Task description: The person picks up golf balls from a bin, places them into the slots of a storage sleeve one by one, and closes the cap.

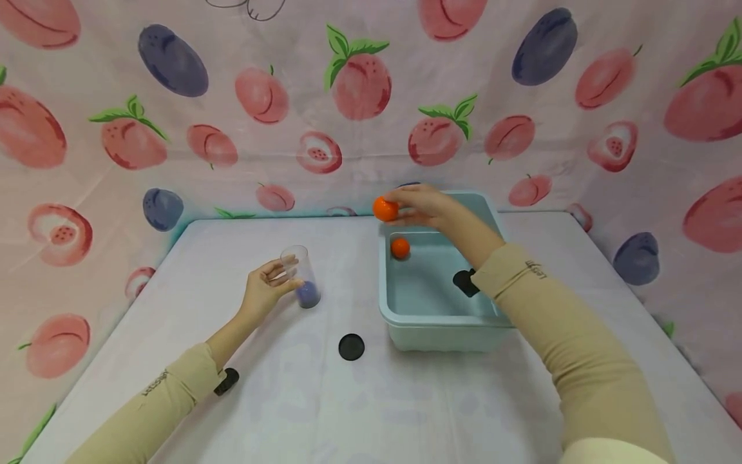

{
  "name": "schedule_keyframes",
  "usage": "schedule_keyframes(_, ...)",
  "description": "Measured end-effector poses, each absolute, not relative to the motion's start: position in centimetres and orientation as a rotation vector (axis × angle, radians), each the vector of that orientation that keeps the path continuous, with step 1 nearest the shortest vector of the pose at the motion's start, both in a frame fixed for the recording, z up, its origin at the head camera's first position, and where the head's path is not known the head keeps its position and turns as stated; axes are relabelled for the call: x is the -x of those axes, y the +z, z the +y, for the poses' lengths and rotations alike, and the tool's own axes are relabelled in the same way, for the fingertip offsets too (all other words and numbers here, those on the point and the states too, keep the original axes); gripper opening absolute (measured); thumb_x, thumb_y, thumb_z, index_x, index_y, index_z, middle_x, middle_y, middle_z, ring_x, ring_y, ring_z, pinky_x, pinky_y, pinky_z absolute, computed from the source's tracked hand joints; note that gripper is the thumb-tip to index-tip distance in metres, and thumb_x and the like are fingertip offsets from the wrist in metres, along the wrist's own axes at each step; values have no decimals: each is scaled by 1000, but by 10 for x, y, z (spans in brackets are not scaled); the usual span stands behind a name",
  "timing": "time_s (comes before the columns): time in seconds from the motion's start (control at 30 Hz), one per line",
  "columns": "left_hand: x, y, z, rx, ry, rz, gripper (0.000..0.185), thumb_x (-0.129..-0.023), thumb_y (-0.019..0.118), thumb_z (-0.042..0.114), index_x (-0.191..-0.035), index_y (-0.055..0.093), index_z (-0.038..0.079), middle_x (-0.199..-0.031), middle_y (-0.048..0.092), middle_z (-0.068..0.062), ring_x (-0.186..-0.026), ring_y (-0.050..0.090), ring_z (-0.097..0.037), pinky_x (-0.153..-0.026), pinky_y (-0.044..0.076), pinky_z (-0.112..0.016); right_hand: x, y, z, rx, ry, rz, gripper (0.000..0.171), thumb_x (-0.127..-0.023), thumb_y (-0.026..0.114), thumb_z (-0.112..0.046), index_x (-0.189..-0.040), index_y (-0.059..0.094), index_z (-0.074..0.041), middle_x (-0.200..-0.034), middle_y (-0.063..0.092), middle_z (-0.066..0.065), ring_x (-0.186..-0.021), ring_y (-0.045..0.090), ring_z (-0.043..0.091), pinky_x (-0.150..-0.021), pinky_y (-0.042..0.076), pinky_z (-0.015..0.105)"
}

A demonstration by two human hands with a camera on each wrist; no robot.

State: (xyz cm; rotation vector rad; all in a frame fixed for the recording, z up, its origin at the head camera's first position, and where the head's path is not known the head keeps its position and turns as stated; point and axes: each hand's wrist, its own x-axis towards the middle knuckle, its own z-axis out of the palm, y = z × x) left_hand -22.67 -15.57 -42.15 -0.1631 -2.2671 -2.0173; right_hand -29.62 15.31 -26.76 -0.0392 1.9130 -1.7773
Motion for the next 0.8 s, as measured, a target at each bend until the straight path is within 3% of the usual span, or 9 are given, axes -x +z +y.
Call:
schedule_keyframes(0.1,227,-420,-156,165,-2022,-2261,52,-75,73,-7,-123,54,-8,-128,56,-25,-118,56,-36,-91,52,-22,294,-266,146,52,-1781,1903,45,-98,49,-19,-137,37,1,-126,41,9,-115,46,32,-106,38,44)
schedule_keyframes(0.23,228,-421,-155,168,-2041,-2244,52,-75,73,-7,-123,54,-9,-128,55,-27,-119,55,-38,-92,52,-23,292,-263,139,88,-1762,1899,40,-99,47,-20,-133,40,1,-124,43,10,-106,52,28,-105,37,45)
schedule_keyframes(0.4,228,-421,-154,165,-2054,-2243,51,-75,72,-8,-123,53,-10,-129,53,-28,-120,53,-40,-91,52,-20,293,-259,132,109,-1752,1881,44,-100,45,-20,-137,36,2,-125,42,10,-108,51,30,-101,40,44)
schedule_keyframes(0.6,227,-421,-155,150,-2019,-2272,51,-76,73,-7,-123,54,-9,-128,55,-27,-119,54,-39,-92,52,-22,289,-257,115,110,-1726,1888,46,-99,47,-19,-137,37,3,-127,43,13,-114,49,34,-91,54,36)
schedule_keyframes(0.8,226,-418,-155,163,-1976,-2297,51,-75,74,-5,-123,55,-8,-127,56,-25,-118,56,-38,-93,52,-24,284,-259,94,158,-1672,1900,40,-98,50,-17,-131,43,3,-129,44,15,-111,53,34,-95,51,39)
